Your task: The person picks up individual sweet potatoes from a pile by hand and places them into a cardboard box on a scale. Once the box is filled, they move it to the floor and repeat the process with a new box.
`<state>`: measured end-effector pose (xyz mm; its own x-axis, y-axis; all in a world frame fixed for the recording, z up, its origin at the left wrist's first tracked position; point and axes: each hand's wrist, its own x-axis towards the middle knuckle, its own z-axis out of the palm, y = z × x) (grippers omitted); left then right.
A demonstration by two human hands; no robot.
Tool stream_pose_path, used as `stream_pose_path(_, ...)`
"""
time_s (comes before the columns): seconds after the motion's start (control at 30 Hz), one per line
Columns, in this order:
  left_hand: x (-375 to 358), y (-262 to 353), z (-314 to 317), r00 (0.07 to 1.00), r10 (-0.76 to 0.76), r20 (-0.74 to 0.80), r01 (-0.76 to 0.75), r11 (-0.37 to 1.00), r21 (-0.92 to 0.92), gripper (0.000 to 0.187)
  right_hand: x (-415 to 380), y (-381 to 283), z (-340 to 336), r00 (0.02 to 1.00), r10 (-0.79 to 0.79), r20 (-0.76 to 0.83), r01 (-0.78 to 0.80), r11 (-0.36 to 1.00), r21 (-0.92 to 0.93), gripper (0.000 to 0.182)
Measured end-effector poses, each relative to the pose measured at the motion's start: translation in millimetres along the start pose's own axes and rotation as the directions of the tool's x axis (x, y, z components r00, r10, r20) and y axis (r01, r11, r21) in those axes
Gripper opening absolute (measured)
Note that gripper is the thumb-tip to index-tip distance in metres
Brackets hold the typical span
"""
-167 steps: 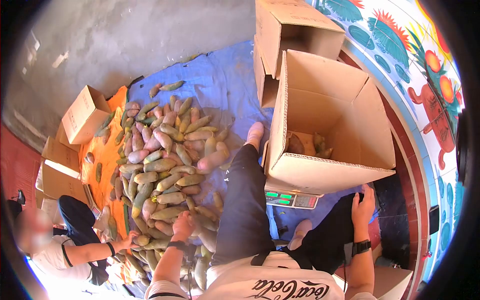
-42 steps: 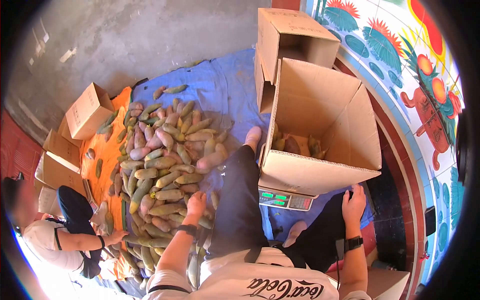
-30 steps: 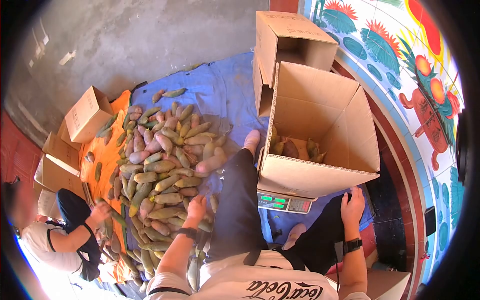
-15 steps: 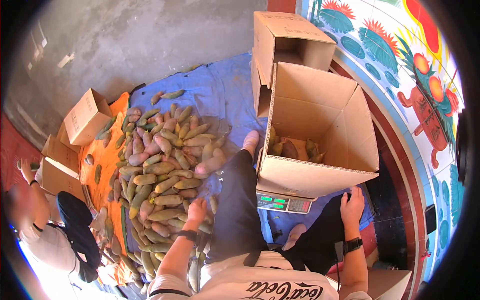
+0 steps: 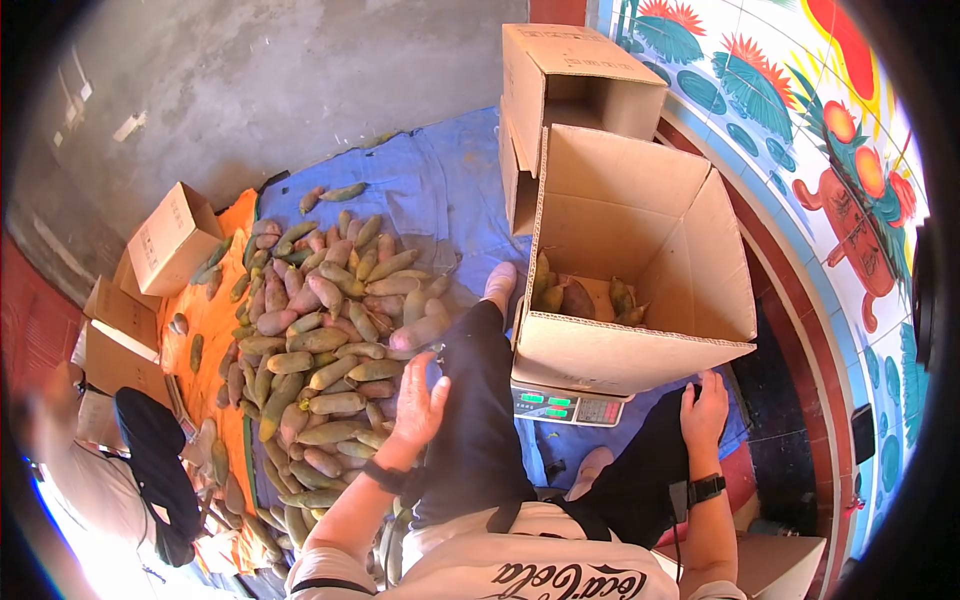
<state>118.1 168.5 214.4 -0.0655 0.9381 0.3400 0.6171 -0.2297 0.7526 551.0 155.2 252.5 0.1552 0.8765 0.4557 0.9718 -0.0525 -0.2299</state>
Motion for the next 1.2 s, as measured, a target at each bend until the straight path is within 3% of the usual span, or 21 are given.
stream_pose_path(0.13, -6.5, 10.5, 11.7, 0.993, 0.076, 0.094, -0.081, 0.996, 0.044, 0.061, 0.1, 0.3, 0.1, 1.0, -0.003, 0.003, 0.003, 1.0, 0.008, 0.029)
stream_pose_path(0.23, -10.6, 14.2, 16.5, 0.993, 0.02, 0.114, -0.021, 1.0, 0.001, 0.064, 0.4, -0.3, -1.5, 1.0, -0.008, 0.006, 0.008, 1.0, 0.007, 0.029)
stream_pose_path(1.2, -14.7, 8.2, 19.4, 0.997, 0.071, 0.042, -0.074, 0.996, 0.059, 0.065, 1.3, -2.5, -1.8, 1.0, 0.009, 0.024, -0.009, 1.0, 0.007, 0.03)
